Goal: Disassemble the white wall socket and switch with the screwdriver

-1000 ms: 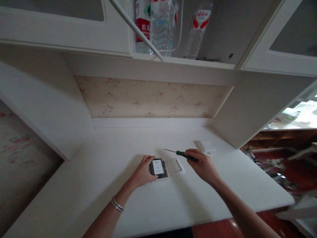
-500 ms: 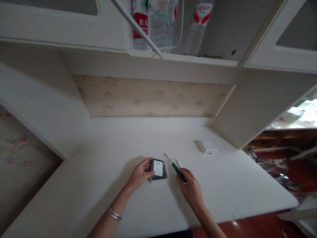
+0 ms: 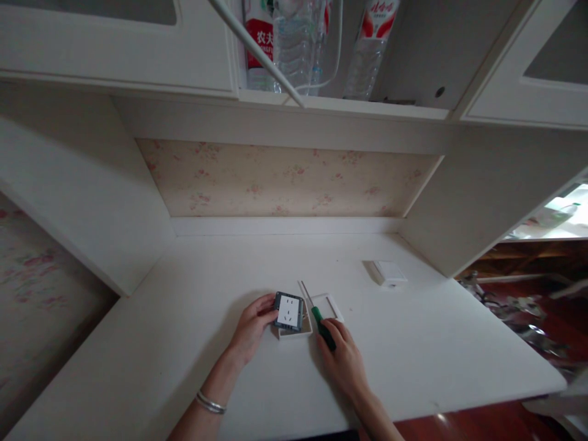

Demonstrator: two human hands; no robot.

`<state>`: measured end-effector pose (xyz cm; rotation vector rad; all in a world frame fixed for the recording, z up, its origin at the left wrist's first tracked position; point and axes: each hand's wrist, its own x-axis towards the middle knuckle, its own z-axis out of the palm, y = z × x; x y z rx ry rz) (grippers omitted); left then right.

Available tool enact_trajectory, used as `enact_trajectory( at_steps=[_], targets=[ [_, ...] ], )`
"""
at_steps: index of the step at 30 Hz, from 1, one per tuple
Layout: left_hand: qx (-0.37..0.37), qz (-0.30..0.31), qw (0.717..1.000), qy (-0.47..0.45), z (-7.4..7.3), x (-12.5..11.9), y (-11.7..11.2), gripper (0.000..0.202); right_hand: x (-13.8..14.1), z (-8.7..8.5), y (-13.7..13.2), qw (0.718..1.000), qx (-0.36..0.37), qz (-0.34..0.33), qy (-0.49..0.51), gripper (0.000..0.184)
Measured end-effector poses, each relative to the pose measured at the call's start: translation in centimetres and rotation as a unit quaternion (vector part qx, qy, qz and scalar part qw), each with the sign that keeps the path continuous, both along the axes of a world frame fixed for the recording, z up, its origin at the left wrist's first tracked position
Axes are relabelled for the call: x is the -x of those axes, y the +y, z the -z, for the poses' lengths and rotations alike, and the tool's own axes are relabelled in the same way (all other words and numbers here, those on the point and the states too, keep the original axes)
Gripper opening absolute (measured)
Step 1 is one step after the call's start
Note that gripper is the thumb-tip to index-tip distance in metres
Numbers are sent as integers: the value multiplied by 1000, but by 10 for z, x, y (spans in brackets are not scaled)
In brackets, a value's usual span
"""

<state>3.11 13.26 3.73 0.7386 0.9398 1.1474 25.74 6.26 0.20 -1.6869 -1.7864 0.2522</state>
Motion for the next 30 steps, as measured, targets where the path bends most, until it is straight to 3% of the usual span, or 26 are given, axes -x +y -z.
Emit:
enact_trajectory(
  at_steps=[8,13,16,20,24,30],
  targets=[
    [12,-18,996,-85,-1,5,-8,48,-2,7,0,995,-85,5,47,26],
    [-15,-7,993,-116,6,7,-12,49,23,3,-14,969,-180,-35,165,18],
    [-25,-2,992,-121,7,8,-13,49,53,-2,-19,946,-135,-16,294,19],
    [-35,10,991,-125,4,10,-14,50,82,-12,-15,900,-29,17,434,35],
    [-32,21,992,-120,4,13,-14,49,86,-15,-10,887,34,57,457,43],
    [1,30,993,-113,11,11,-18,46,83,3,-14,866,60,67,493,52]
  ],
)
